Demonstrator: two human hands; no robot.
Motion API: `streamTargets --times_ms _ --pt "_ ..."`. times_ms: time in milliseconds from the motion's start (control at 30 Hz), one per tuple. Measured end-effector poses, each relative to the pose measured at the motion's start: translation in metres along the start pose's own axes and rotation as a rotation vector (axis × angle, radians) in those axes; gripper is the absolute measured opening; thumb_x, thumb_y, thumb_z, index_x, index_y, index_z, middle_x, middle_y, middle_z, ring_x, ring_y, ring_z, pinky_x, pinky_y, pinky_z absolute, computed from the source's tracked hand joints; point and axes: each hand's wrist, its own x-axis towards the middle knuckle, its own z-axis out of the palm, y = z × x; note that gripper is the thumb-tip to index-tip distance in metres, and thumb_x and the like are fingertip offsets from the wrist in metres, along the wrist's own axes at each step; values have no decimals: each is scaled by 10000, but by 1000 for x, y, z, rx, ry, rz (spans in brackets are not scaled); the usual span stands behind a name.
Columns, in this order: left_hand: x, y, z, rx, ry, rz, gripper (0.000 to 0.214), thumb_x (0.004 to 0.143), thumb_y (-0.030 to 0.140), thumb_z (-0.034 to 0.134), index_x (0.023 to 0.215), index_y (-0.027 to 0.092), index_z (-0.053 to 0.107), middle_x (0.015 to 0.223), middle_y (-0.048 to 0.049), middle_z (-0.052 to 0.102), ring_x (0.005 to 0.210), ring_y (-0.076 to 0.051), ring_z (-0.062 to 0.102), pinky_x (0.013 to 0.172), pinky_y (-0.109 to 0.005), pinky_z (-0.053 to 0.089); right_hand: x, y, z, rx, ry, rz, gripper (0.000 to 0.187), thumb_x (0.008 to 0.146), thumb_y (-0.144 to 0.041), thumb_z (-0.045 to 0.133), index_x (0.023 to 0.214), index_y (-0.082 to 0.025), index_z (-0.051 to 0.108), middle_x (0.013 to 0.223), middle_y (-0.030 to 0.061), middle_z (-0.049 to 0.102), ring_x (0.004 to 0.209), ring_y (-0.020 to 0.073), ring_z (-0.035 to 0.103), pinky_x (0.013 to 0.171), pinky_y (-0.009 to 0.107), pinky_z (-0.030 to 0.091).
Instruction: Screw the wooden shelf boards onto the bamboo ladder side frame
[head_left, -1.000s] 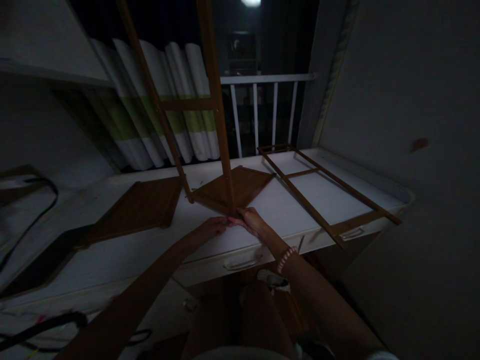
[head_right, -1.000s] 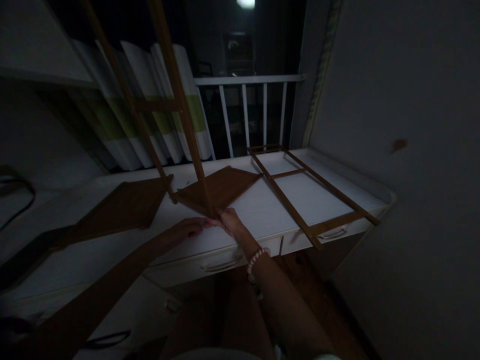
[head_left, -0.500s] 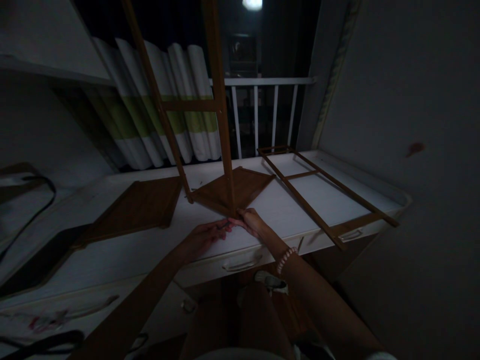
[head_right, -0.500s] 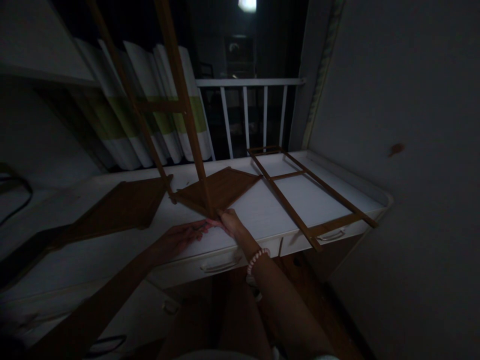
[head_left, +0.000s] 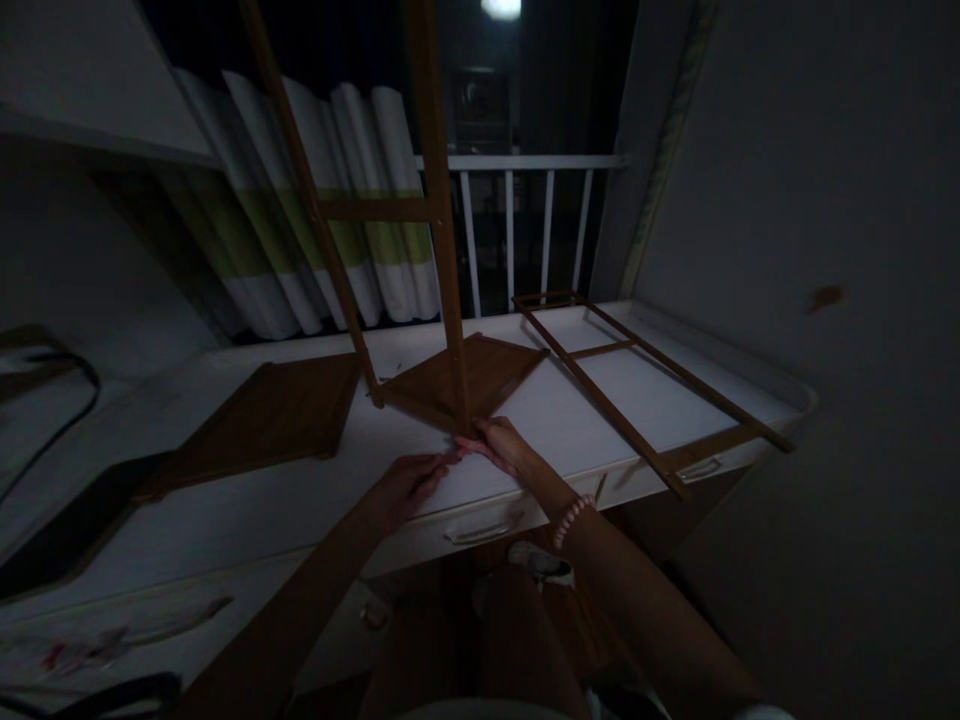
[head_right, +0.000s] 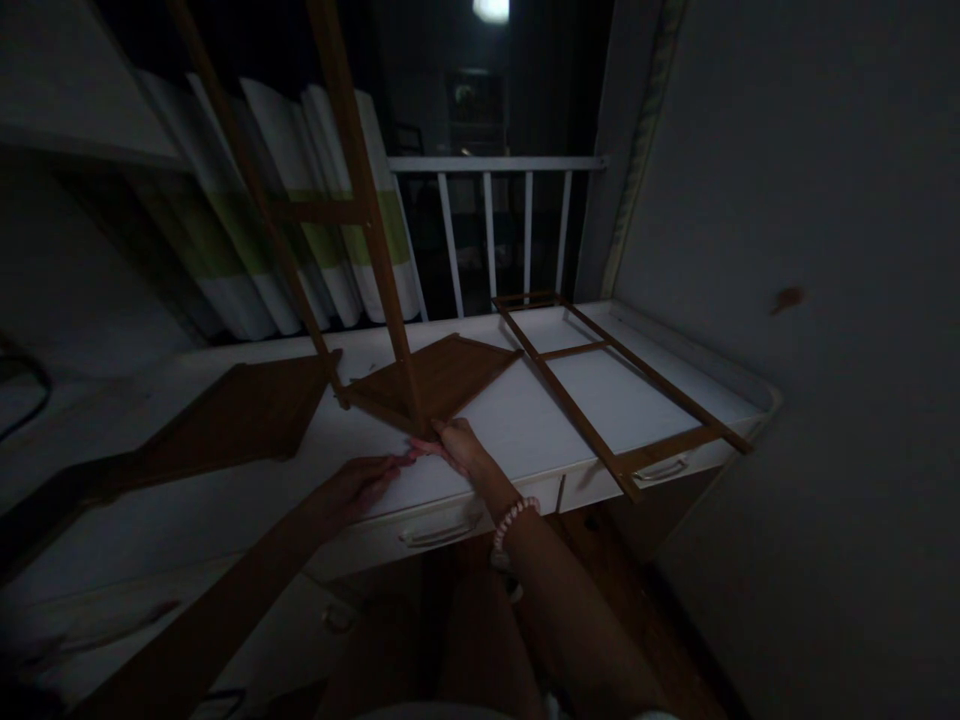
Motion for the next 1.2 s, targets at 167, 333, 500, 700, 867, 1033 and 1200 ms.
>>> streamTargets --times_ms 167,333,500,700,867,1033,1200 --pt "1 -2 -7 298 58 142 234 605 321 568 718 121 611 477 39 476 403 -47 382 386 -171 279 0 0 -1 -1 -16 0 184 795 -54 368 684 -35 514 532 65 585 462 115 587 641 241 520" --pt "2 -6 0 922 187 542 206 662 291 502 779 155 605 626 -5 543 577 -119 491 556 -240 393 0 -1 -1 -12 4 20 185 798 -63 363 685 -38 507 503 55 568 477 122 595 641 236 517" --pt "7 -17 19 1188 231 730 219 695 326 499 781 144 586 678 -31 506 670 -153 482 645 -274 387 2 1 -4 -17 -6 5 207 803 -97 369 656 -48 505 487 51 552 494 127 598 651 243 516" --pt "6 -16 21 1206 207 713 172 720 305 487 765 164 574 712 -32 504 675 -150 475 662 -273 374 0 0 -3 -1 14 3 172 779 -81 412 640 -58 510 520 40 546 504 112 592 660 224 519" --pt "-1 -12 14 1225 147 649 162 754 170 407 780 167 567 753 -43 528 723 -151 490 696 -275 377 2 0 -3 -20 24 28 166 778 -72 403 663 -51 521 535 45 558 536 120 598 644 234 525" --pt "-6 -15 0 1258 127 681 234 775 131 332 826 167 558 803 -58 529 765 -152 496 739 -280 377 -1 0 -4 -72 -59 59 201 782 -63 389 664 -30 549 532 70 587 520 103 591 668 198 505" --pt "-15 -18 -10 1222 139 775 183 780 222 361 770 168 536 771 -51 500 747 -161 484 718 -294 388 -1 0 -8 -97 -137 64 167 768 -111 457 664 -40 568 569 77 610 530 90 585 635 163 494"
